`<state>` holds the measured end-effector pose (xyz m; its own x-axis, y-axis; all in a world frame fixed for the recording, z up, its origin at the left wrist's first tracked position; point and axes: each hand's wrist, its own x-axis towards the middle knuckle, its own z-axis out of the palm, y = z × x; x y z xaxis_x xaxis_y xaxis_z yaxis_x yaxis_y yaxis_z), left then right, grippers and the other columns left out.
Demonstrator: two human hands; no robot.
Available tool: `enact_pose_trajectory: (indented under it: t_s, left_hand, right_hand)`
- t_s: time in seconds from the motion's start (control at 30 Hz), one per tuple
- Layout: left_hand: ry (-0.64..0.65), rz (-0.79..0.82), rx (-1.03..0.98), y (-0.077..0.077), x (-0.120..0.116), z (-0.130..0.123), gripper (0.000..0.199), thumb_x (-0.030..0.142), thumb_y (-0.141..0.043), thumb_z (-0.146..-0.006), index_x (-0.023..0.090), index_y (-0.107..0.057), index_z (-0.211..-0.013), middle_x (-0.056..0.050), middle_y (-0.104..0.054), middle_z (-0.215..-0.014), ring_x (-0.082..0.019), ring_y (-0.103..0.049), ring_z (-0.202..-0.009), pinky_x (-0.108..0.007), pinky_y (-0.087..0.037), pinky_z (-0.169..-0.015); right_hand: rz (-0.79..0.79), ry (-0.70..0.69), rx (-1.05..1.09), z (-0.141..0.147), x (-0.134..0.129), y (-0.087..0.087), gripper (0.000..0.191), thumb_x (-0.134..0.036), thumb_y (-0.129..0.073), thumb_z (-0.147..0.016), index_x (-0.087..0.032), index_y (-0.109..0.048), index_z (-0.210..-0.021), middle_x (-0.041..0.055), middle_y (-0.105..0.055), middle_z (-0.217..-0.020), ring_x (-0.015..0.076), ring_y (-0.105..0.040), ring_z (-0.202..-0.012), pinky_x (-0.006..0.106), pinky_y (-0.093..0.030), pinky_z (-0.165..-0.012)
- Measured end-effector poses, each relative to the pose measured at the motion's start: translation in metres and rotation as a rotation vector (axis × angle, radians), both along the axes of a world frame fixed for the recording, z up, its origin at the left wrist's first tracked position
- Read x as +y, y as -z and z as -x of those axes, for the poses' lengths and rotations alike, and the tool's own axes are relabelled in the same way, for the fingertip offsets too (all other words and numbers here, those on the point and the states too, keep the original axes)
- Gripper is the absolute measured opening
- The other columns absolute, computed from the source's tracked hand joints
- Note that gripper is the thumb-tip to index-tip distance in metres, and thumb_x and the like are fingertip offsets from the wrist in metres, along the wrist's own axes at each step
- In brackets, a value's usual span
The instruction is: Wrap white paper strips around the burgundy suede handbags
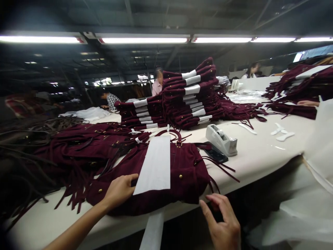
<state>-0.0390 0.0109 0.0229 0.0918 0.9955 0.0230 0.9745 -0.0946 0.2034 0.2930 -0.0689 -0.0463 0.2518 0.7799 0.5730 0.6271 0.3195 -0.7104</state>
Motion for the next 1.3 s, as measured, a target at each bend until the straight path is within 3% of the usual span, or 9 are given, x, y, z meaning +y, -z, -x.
enact_pose_trajectory:
  t_s: [0.2,0.37,0.5,0.63,0.73,0.87,1.07,1.2,1.3]
  left_hand:
    - [-0.022,0.003,0.007,-0.004,-0.001,-0.006,0.011,0.033,-0.06,-0.081,0.029,-0.068,-0.088,0.003,-0.061,-0.062,-0.019,-0.061,-0.066,-0.026,-0.025,-0.057]
    - [-0.033,-0.102,0.058,0.005,-0.007,-0.003,0.006,0.03,-0.062,-0.083,0.027,-0.066,-0.085,0.004,-0.057,-0.062,-0.017,-0.057,-0.066,-0.026,-0.027,-0.059]
    - [-0.04,-0.381,0.056,0.004,-0.013,0.007,0.004,0.027,-0.064,-0.085,0.024,-0.063,-0.083,0.002,-0.06,-0.071,-0.018,-0.057,-0.072,-0.027,-0.032,-0.063]
    - [0.228,-0.74,0.083,0.002,-0.021,0.002,0.016,0.02,-0.059,-0.089,0.02,-0.057,-0.073,0.001,-0.056,-0.065,-0.017,-0.05,-0.066,-0.03,-0.034,-0.066]
    - [0.494,-0.916,0.162,0.011,-0.028,-0.009,0.015,0.01,-0.052,-0.091,0.017,-0.059,-0.08,0.0,-0.056,-0.064,-0.016,-0.045,-0.061,-0.032,-0.032,-0.063]
    - [0.583,-0.982,0.183,0.021,-0.033,-0.014,0.013,0.004,-0.05,-0.09,0.013,-0.06,-0.093,0.0,-0.058,-0.064,-0.013,-0.046,-0.06,-0.031,-0.034,-0.061]
    - [0.538,-0.994,0.197,0.027,-0.028,-0.008,0.015,0.004,-0.049,-0.091,0.015,-0.059,-0.091,0.001,-0.057,-0.064,-0.013,-0.047,-0.058,-0.031,-0.034,-0.06]
    - [0.531,-1.009,0.18,0.033,-0.026,-0.006,0.013,0.003,-0.051,-0.09,0.014,-0.059,-0.091,0.0,-0.058,-0.066,-0.013,-0.047,-0.059,-0.031,-0.033,-0.06]
    - [0.528,-1.027,0.161,0.034,-0.027,-0.006,0.013,0.003,-0.052,-0.09,0.014,-0.059,-0.09,0.0,-0.058,-0.065,-0.013,-0.047,-0.059,-0.031,-0.033,-0.06]
  right_hand:
    - [0.143,-0.15,0.281,0.035,-0.002,0.04,0.049,-0.049,-0.063,-0.086,-0.022,-0.049,-0.124,0.011,-0.056,-0.115,0.0173,-0.059,-0.071,0.03,-0.056,-0.065]
    - [0.274,-0.203,0.52,0.04,0.02,0.013,0.047,-0.053,-0.067,-0.08,-0.019,-0.059,-0.111,0.0035,-0.066,-0.079,0.0181,-0.061,-0.064,0.027,-0.056,-0.061]
    - [0.353,-0.497,0.53,0.005,0.029,-0.012,0.04,-0.046,-0.07,-0.08,-0.018,-0.065,-0.11,0.0073,-0.07,-0.098,0.0243,-0.066,-0.087,0.033,-0.056,-0.083]
    - [0.475,-0.618,0.408,-0.031,0.037,0.005,0.038,-0.04,-0.071,-0.08,-0.019,-0.067,-0.112,0.0078,-0.071,-0.105,0.028,-0.066,-0.096,0.036,-0.054,-0.089]
    - [0.457,-0.505,0.325,-0.038,0.044,0.038,0.039,-0.045,-0.07,-0.078,-0.017,-0.069,-0.106,0.0075,-0.073,-0.097,0.0284,-0.068,-0.092,0.034,-0.056,-0.083]
    - [0.454,-0.337,0.222,-0.038,0.04,0.058,0.044,-0.056,-0.068,-0.074,-0.018,-0.069,-0.095,0.0053,-0.073,-0.082,0.027,-0.069,-0.083,0.029,-0.057,-0.072]
    - [-0.188,0.129,-0.204,-0.025,0.003,-0.012,0.032,-0.045,-0.074,-0.078,-0.021,-0.066,-0.097,0.0065,-0.069,-0.097,0.0256,-0.066,-0.085,0.039,-0.051,-0.083]
    - [-0.377,-0.08,-0.473,0.019,0.001,-0.063,0.034,-0.029,-0.069,-0.086,-0.019,-0.062,-0.117,0.0094,-0.064,-0.117,0.0278,-0.059,-0.11,0.045,-0.043,-0.1]
    - [-0.298,-0.229,-0.658,0.055,0.02,-0.073,0.056,-0.038,-0.069,-0.085,-0.011,-0.05,-0.131,0.0136,-0.06,-0.125,0.03,-0.055,-0.116,0.051,-0.034,-0.109]
